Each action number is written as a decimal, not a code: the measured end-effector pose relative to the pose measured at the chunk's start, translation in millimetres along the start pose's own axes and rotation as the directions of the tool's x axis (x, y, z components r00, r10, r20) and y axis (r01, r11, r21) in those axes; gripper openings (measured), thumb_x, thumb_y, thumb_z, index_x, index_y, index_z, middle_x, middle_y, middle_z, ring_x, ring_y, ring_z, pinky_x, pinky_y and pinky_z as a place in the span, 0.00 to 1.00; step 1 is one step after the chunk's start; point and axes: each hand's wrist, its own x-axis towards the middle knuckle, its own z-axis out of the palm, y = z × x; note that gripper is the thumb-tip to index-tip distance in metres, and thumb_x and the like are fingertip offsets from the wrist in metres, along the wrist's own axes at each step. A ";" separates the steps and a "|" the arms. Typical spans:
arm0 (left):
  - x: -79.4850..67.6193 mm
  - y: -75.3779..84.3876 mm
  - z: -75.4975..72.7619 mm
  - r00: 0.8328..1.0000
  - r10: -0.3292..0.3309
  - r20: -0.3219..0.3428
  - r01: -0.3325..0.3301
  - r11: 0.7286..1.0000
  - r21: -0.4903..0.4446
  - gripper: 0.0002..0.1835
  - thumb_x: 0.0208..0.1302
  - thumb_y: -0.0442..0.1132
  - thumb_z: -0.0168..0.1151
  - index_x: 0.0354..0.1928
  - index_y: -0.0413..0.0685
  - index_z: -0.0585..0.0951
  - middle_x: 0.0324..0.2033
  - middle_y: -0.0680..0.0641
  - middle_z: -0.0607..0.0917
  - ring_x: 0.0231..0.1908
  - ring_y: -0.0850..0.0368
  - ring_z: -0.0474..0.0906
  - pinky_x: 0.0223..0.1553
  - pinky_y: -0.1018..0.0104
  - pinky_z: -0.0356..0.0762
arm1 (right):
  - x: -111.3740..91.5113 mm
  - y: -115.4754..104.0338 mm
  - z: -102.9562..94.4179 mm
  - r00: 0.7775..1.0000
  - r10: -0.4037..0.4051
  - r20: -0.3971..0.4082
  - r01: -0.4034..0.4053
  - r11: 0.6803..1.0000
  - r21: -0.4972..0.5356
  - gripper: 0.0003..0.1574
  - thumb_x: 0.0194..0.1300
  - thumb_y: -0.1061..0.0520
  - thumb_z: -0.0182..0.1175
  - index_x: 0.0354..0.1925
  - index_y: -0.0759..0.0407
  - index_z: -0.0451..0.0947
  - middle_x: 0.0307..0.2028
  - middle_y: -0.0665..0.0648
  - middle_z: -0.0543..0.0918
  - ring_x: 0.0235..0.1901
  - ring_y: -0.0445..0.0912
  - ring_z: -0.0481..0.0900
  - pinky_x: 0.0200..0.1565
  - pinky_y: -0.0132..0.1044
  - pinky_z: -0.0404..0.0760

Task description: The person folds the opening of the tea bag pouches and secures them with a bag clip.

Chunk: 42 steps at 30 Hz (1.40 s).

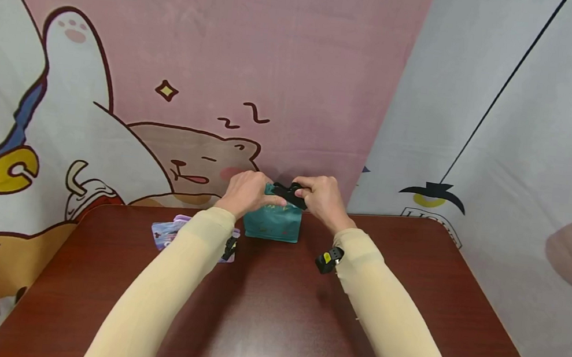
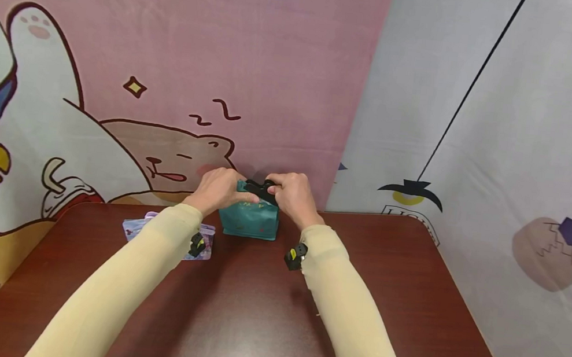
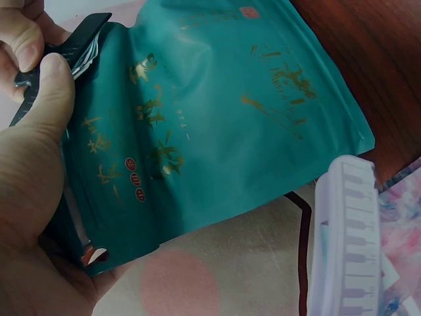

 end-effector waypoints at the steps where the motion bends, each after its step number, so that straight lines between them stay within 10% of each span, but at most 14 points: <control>1: 0.2 0.1 0.1 1.000 -0.003 0.001 0.003 1.000 0.001 0.35 0.55 0.68 0.73 0.57 0.52 0.87 0.44 0.48 0.91 0.35 0.54 0.85 0.35 0.58 0.82 | 0.3 -0.6 0.0 1.000 0.001 0.000 -0.001 1.000 0.000 0.10 0.66 0.65 0.69 0.46 0.59 0.91 0.38 0.58 0.91 0.31 0.49 0.88 0.32 0.41 0.82; 17: 0.9 -1.8 -2.4 1.000 0.025 0.008 -0.025 1.000 0.001 0.25 0.54 0.64 0.77 0.44 0.54 0.91 0.18 0.54 0.81 0.26 0.56 0.77 0.29 0.59 0.77 | 0.3 -1.2 0.3 1.000 0.025 -0.009 -0.025 1.000 -0.002 0.09 0.66 0.62 0.70 0.45 0.58 0.91 0.38 0.58 0.91 0.31 0.49 0.86 0.35 0.42 0.82; 42: 2.1 -1.1 -1.4 1.000 -0.002 -0.008 0.002 1.000 0.003 0.23 0.53 0.65 0.77 0.26 0.54 0.85 0.13 0.55 0.70 0.22 0.56 0.73 0.23 0.62 0.70 | 2.9 -4.8 0.7 0.999 0.038 -0.016 -0.038 0.998 0.043 0.10 0.65 0.63 0.70 0.46 0.58 0.91 0.39 0.58 0.91 0.33 0.50 0.88 0.37 0.44 0.85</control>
